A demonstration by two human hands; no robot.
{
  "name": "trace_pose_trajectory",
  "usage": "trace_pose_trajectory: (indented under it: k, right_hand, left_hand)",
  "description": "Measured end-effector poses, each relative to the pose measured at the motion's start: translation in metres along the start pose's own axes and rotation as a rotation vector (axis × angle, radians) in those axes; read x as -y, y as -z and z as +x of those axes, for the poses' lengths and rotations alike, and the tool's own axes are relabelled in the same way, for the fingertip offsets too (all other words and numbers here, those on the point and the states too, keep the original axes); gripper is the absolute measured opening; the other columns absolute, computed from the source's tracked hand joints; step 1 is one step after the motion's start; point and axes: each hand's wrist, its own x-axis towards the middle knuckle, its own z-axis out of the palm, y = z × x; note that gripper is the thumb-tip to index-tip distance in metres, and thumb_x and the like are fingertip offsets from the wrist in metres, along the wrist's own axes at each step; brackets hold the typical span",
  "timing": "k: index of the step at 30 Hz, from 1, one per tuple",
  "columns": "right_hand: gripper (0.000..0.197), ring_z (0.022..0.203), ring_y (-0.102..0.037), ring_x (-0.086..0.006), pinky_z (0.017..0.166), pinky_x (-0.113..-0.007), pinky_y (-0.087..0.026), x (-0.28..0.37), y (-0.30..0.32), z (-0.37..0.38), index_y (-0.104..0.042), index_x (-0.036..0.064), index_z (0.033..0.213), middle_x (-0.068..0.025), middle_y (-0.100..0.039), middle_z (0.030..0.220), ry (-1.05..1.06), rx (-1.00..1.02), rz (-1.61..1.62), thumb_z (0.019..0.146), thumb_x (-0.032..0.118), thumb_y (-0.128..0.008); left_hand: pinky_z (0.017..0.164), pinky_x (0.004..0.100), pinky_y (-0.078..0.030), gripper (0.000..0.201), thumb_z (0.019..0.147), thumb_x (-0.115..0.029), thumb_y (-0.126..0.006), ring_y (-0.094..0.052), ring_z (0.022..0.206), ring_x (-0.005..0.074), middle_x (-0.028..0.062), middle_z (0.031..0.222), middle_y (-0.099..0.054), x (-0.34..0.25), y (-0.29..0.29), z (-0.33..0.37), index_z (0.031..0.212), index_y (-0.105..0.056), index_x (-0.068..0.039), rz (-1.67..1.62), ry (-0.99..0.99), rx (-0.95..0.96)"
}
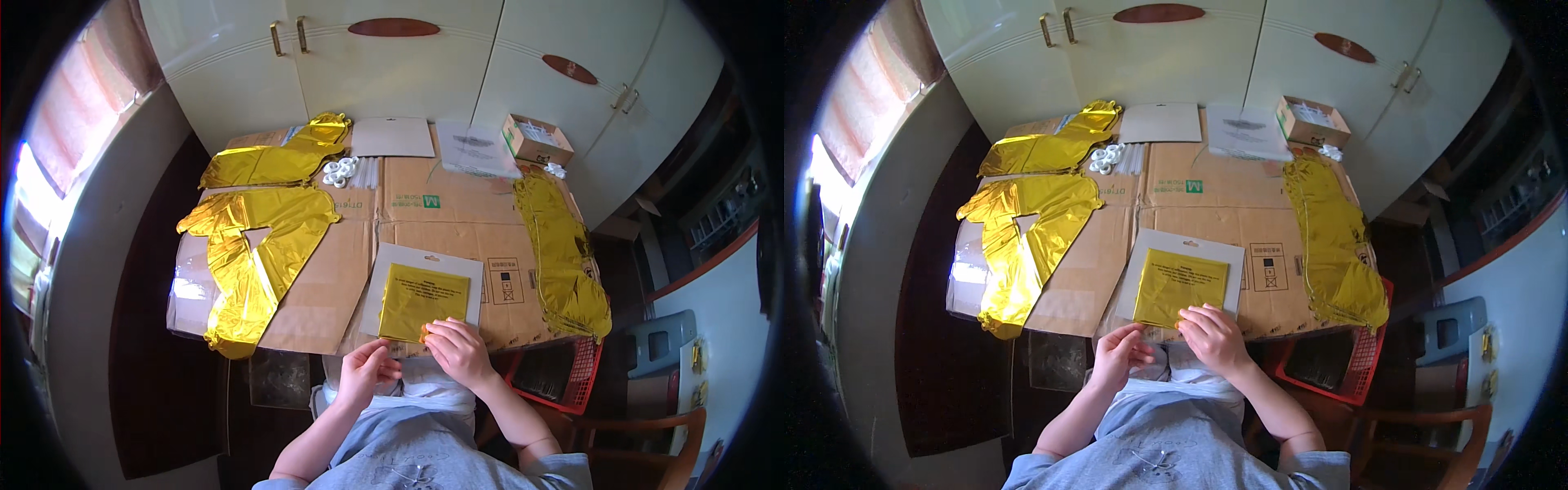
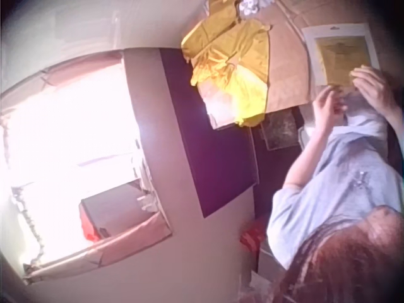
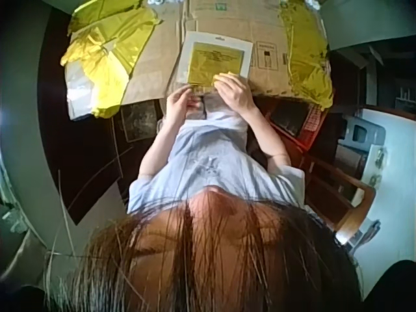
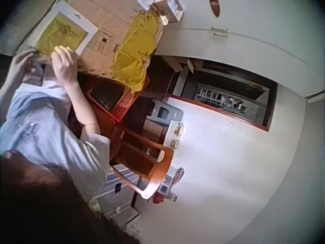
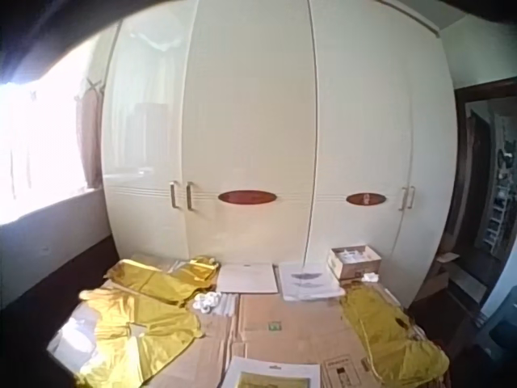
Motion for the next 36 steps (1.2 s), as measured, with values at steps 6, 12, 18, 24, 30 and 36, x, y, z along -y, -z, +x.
trace_pose_trajectory:
  k: [6,12,18,24,30,36]
  right_hand:
    - [0.01,0.101,-0.065,-0.0207,0.093,-0.038,-0.052,-0.001,0.003,0.002,-0.069,0.0069,0.089,-0.004,-0.07,0.102,0.03,-0.026,0.024,0.079,0.008,-0.072]
    - [0.01,0.098,-0.066,-0.0226,0.088,-0.038,-0.053,-0.001,0.006,0.008,-0.069,0.0064,0.087,-0.0049,-0.07,0.1,0.031,-0.071,0.03,0.078,0.008,-0.073]
    - [0.012,0.096,-0.066,-0.0207,0.082,-0.036,-0.053,-0.005,0.007,0.012,-0.068,0.0074,0.089,-0.0033,-0.069,0.1,-0.063,-0.1,-0.036,0.078,0.009,-0.073]
    - [0.011,0.095,-0.066,-0.0216,0.081,-0.035,-0.053,-0.014,0.006,0.018,-0.068,0.0072,0.09,-0.0036,-0.069,0.099,-0.101,-0.079,-0.064,0.08,0.01,-0.071]
    - [0.032,0.111,-0.059,-0.0242,0.098,-0.042,-0.046,-0.01,0.025,0.021,-0.066,0.0096,0.107,-0.0064,-0.064,0.116,-0.022,0.123,-0.009,0.08,0.025,-0.074]
    - [0.067,0.131,-0.046,-0.0255,0.112,-0.048,-0.034,-0.006,0.02,0.003,-0.056,0.011,0.132,-0.0086,-0.052,0.137,0.125,0.412,0.06,0.071,0.028,-0.079]
  left_hand:
    - [0.058,0.0265,-0.055,0.021,0.101,-0.018,-0.051,-0.068,0.067,0.0173,0.0112,0.083,-0.069,0.0,-0.015,0.011,0.111,-0.059,0.0,-0.131,0.068,0.004]
    - [0.054,0.0269,-0.054,0.021,0.101,-0.02,-0.052,-0.066,0.062,0.0171,0.0107,0.078,-0.068,-0.005,-0.027,0.018,0.098,-0.058,0.0,-0.108,0.088,-0.053]
    - [0.053,0.027,-0.053,0.022,0.101,-0.021,-0.054,-0.065,0.06,0.0169,0.0111,0.077,-0.068,0.003,-0.028,0.013,0.094,-0.058,-0.001,-0.098,0.111,-0.07]
    - [0.055,0.0273,-0.051,0.019,0.1,-0.021,-0.055,-0.065,0.062,0.0167,0.0098,0.075,-0.068,0.021,-0.032,-0.008,0.094,-0.058,-0.004,-0.162,0.174,-0.072]
    - [0.059,0.027,-0.052,0.021,0.1,-0.025,-0.055,-0.066,0.065,0.016,0.0095,0.079,-0.068,0.04,-0.035,-0.02,0.098,-0.06,-0.005,-0.239,0.2,-0.027]
    - [0.054,0.0257,-0.049,0.017,0.099,-0.016,-0.054,-0.062,0.057,0.0137,0.0084,0.077,-0.067,0.056,-0.023,-0.016,0.108,-0.06,-0.003,-0.192,0.157,0.06]
